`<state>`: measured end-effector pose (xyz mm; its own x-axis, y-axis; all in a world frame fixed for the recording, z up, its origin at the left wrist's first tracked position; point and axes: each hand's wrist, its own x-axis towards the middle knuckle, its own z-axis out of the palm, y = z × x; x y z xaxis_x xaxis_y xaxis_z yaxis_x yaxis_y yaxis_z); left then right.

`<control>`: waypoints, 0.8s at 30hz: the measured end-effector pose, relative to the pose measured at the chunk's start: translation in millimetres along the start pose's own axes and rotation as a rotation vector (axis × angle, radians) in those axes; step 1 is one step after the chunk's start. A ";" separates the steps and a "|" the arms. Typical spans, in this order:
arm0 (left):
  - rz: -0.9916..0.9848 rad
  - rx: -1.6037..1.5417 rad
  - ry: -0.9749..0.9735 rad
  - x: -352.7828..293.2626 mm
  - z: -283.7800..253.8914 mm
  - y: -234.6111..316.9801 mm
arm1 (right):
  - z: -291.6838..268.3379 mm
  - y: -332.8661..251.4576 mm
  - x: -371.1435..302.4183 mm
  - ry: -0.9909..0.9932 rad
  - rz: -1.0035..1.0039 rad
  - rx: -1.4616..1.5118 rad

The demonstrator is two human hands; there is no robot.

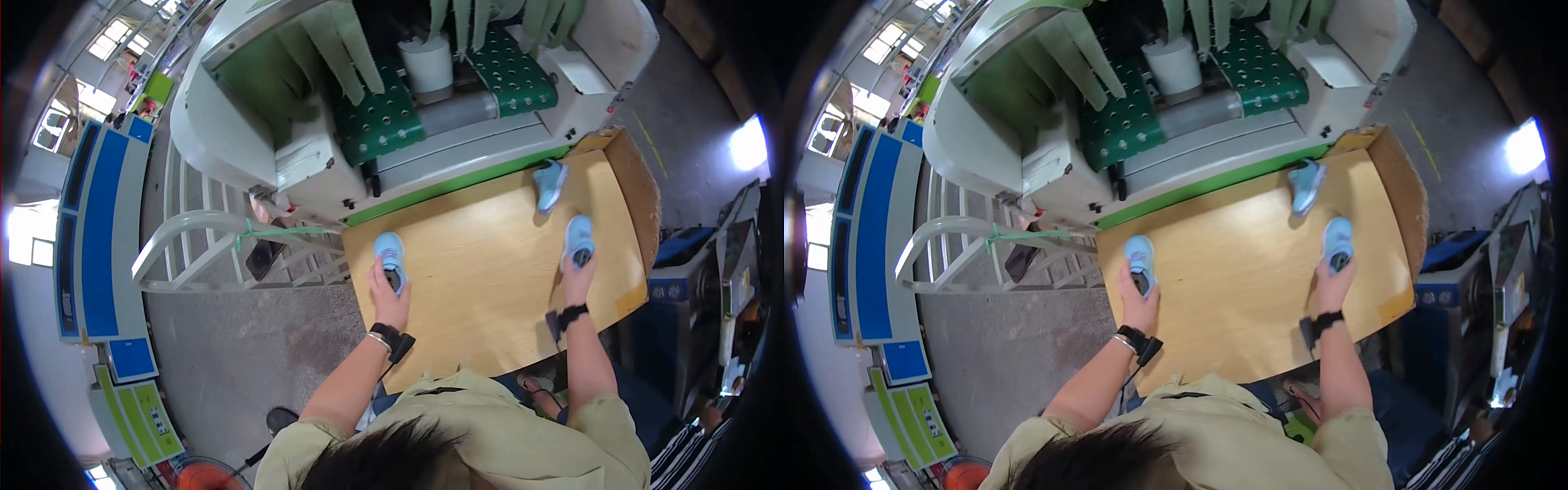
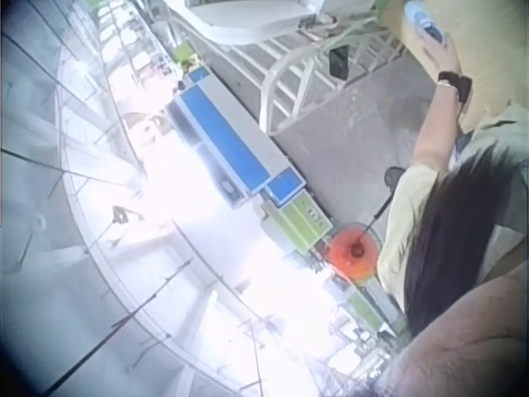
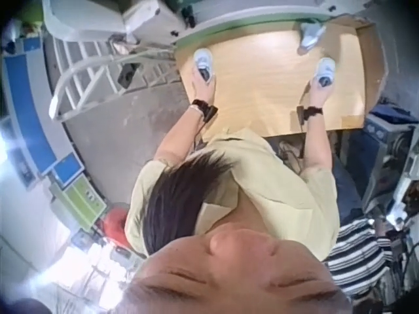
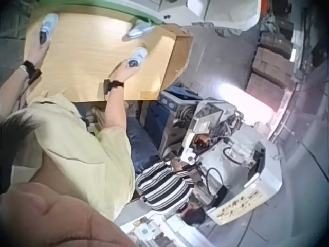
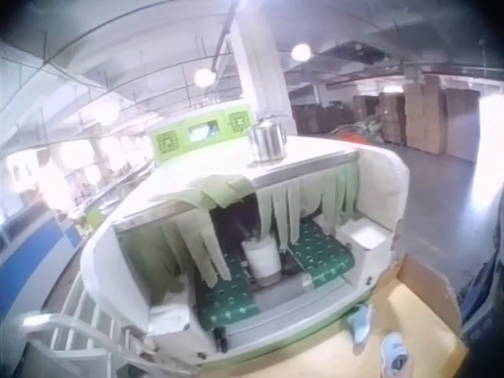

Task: Loading shoes into a heat treatment or sterilization machine on a production line.

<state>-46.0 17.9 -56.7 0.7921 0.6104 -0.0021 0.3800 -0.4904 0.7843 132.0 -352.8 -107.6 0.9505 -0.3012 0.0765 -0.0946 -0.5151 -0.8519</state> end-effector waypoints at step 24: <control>0.199 0.316 -0.037 -3.1 -41.0 19.0 | 115.6 -108.1 103.0 -0.423 -0.152 0.019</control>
<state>-60.9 32.2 -16.4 0.8795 0.4643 0.1042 0.3415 -0.7684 0.5413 274.4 -235.3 -67.6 0.9910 0.1335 -0.0136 0.0573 -0.5122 -0.8569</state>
